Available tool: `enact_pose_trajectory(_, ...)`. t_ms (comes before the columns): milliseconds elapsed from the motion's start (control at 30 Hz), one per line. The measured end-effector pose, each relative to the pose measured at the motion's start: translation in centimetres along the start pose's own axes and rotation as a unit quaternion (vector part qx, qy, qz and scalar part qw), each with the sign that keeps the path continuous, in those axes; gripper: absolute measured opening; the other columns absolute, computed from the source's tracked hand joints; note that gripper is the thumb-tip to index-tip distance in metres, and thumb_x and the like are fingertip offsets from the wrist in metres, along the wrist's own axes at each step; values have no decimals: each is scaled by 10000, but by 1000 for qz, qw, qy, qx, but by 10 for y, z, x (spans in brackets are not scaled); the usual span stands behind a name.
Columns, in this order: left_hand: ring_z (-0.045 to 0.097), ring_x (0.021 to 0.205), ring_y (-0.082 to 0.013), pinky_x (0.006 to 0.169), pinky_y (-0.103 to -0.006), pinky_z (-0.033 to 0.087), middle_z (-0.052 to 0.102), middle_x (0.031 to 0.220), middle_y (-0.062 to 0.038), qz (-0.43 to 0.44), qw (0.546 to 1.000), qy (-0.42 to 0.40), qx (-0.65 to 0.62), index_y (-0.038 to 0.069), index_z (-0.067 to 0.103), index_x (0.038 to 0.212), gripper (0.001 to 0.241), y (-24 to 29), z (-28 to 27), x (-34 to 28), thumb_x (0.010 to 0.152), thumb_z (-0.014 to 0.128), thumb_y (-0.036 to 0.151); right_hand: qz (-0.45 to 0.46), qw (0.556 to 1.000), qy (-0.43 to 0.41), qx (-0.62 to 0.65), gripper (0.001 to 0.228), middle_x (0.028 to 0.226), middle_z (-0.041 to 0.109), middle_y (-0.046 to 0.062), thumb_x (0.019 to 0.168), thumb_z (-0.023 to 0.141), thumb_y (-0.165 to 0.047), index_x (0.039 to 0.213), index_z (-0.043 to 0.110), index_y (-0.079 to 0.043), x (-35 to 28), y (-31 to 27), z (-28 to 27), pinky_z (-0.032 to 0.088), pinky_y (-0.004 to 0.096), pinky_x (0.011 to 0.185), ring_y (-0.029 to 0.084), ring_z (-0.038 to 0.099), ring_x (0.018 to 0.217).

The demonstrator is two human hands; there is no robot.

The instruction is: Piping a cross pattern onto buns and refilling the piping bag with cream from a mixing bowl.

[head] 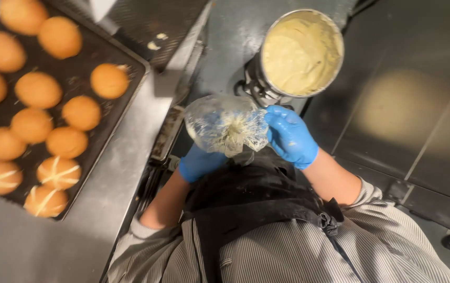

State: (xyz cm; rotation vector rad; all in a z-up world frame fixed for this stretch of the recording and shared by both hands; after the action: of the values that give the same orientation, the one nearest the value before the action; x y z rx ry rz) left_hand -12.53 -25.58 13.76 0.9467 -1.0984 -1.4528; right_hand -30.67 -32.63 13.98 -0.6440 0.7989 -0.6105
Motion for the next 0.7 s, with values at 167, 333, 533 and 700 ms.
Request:
enact_pose_trajectory(167,632,1179,-195,1013,-359,530,650,1311,-110,-125,989,-40,-75,2,574,1406,579,-3,37,42,840,693,14,-82,996,15,-20,149,1005,686,42,1055,526,-22,1114,657,20,-6,-20,-56,517,239,763,97,617,861)
enact_pose_trajectory(333,653,1226,-273,1096,-411,520,676,1333,-135,-57,988,2,143,-26,561,1388,428,8,45,88,1027,511,199,-169,973,134,-86,214,1062,688,77,1056,472,-53,1157,642,27,-24,-57,-89,536,276,862,146,640,954)
enact_pose_trajectory(533,518,1409,-305,1250,-475,377,546,1499,-172,-209,816,12,-540,-17,459,1495,452,-32,60,150,1130,400,242,-149,920,141,335,340,1264,689,210,1055,440,-147,1218,626,86,-5,-68,-144,520,432,1119,307,669,1189)
enact_pose_trajectory(700,515,1395,-328,1218,-505,383,519,1504,-189,-239,757,-36,-607,-15,435,1499,488,-28,70,209,1134,399,307,-191,884,143,401,351,1303,673,218,1080,449,-172,1268,609,77,-4,-90,-142,505,479,1138,334,656,1227)
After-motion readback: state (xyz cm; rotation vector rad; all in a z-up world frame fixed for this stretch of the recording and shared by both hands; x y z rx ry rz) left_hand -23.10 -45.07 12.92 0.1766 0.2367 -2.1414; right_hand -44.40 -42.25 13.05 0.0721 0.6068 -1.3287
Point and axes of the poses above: each hand's wrist, its own x-axis towards the middle knuckle, its own z-axis out of the palm, y = z × x, the point moved 7 cm from there along x, towards the middle knuckle
